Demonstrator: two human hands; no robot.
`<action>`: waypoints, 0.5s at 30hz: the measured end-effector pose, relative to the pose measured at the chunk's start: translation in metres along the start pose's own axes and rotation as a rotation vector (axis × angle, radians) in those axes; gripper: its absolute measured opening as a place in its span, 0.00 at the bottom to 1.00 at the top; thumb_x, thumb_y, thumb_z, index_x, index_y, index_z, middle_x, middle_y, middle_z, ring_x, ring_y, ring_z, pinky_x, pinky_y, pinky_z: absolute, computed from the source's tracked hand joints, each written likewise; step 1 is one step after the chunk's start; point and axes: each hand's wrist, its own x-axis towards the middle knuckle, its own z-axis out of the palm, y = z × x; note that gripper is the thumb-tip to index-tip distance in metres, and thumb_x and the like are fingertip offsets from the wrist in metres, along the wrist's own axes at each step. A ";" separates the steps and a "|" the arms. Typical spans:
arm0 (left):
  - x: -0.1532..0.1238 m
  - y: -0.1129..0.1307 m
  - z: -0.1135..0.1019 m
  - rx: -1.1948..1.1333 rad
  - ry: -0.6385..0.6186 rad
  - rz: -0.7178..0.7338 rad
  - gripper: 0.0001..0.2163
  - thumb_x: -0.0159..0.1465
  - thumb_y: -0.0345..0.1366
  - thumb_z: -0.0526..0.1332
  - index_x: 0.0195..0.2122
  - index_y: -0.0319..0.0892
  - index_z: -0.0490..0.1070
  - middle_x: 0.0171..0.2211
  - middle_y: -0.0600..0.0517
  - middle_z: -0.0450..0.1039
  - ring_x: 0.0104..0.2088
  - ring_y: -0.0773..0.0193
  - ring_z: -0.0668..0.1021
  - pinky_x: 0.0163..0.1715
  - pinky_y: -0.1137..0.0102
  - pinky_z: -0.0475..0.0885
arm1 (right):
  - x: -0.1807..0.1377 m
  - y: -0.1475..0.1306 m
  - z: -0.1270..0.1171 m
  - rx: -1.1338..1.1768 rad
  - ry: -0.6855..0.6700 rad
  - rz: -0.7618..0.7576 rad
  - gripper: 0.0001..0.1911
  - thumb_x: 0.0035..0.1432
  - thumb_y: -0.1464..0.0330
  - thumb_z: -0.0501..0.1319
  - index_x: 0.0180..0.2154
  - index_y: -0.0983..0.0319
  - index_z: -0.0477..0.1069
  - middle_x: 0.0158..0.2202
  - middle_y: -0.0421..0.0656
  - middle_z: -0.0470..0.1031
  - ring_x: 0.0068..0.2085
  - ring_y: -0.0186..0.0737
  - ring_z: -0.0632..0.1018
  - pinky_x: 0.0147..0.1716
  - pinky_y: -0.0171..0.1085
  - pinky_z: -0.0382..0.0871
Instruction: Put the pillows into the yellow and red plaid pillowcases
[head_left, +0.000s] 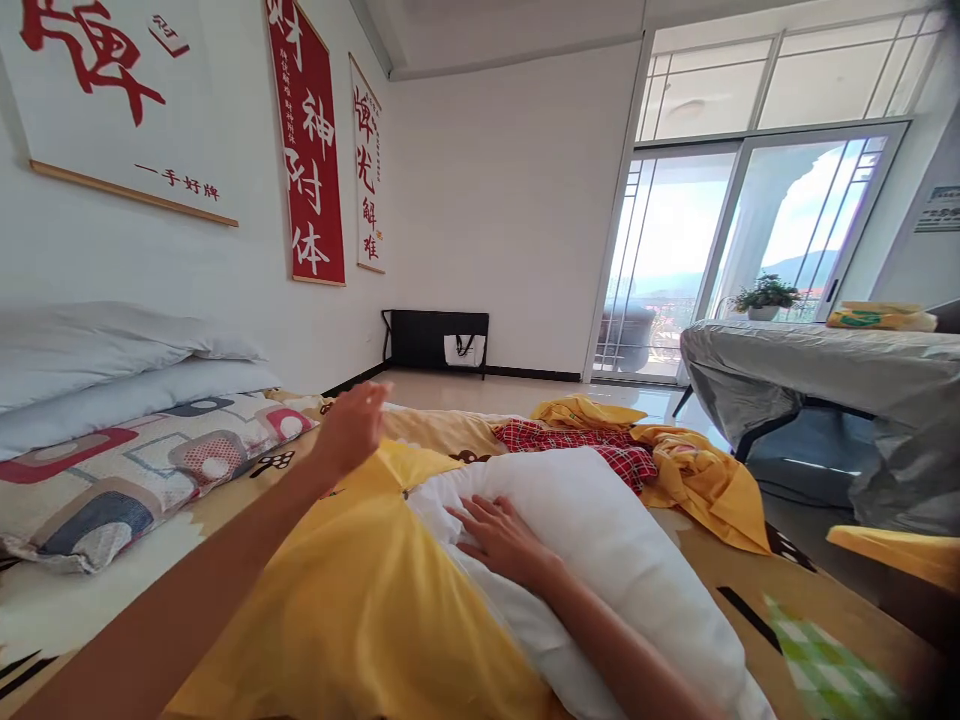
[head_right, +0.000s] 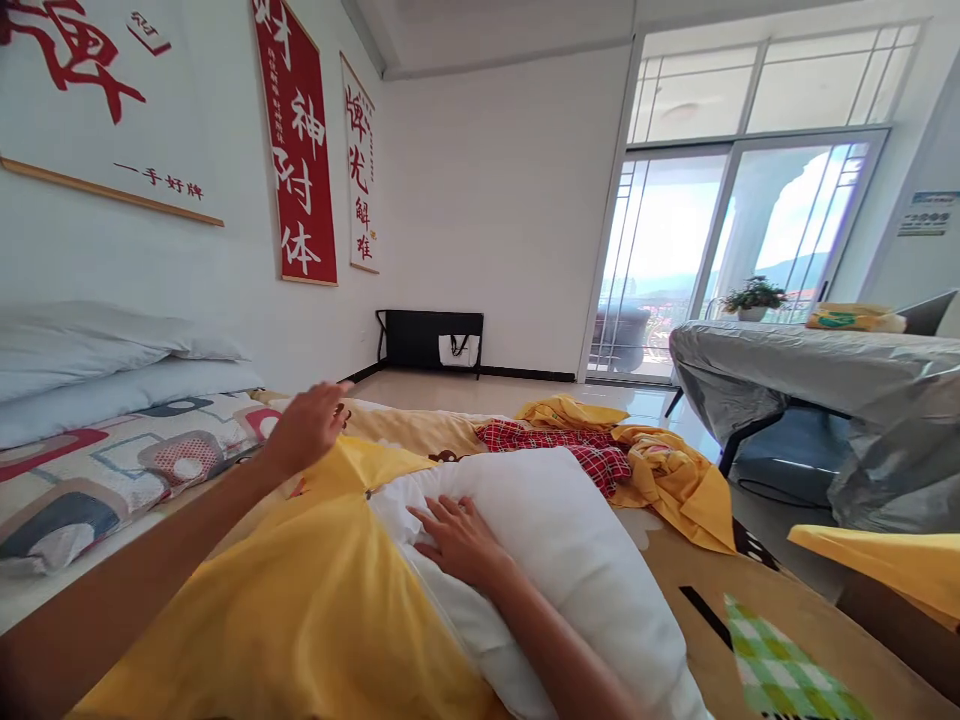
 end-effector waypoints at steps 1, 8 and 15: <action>-0.014 0.017 0.009 -0.075 -0.122 0.190 0.14 0.66 0.33 0.49 0.51 0.43 0.66 0.45 0.44 0.72 0.46 0.55 0.73 0.47 0.62 0.65 | 0.006 0.002 0.006 -0.010 -0.005 -0.003 0.27 0.67 0.55 0.47 0.64 0.54 0.54 0.63 0.50 0.61 0.61 0.54 0.64 0.56 0.57 0.57; -0.084 0.073 0.067 -0.309 -0.542 0.411 0.14 0.69 0.42 0.48 0.36 0.43 0.69 0.40 0.49 0.75 0.41 0.58 0.76 0.45 0.62 0.62 | -0.004 -0.007 -0.026 0.041 0.041 0.012 0.21 0.67 0.63 0.49 0.59 0.55 0.64 0.62 0.51 0.63 0.62 0.51 0.64 0.59 0.56 0.53; -0.078 0.059 0.076 -0.435 -0.581 0.311 0.17 0.69 0.45 0.45 0.33 0.42 0.67 0.37 0.51 0.75 0.39 0.59 0.75 0.46 0.60 0.59 | -0.072 0.008 -0.075 0.175 -0.367 0.041 0.48 0.46 0.69 0.66 0.66 0.49 0.48 0.69 0.48 0.45 0.68 0.58 0.46 0.60 0.65 0.38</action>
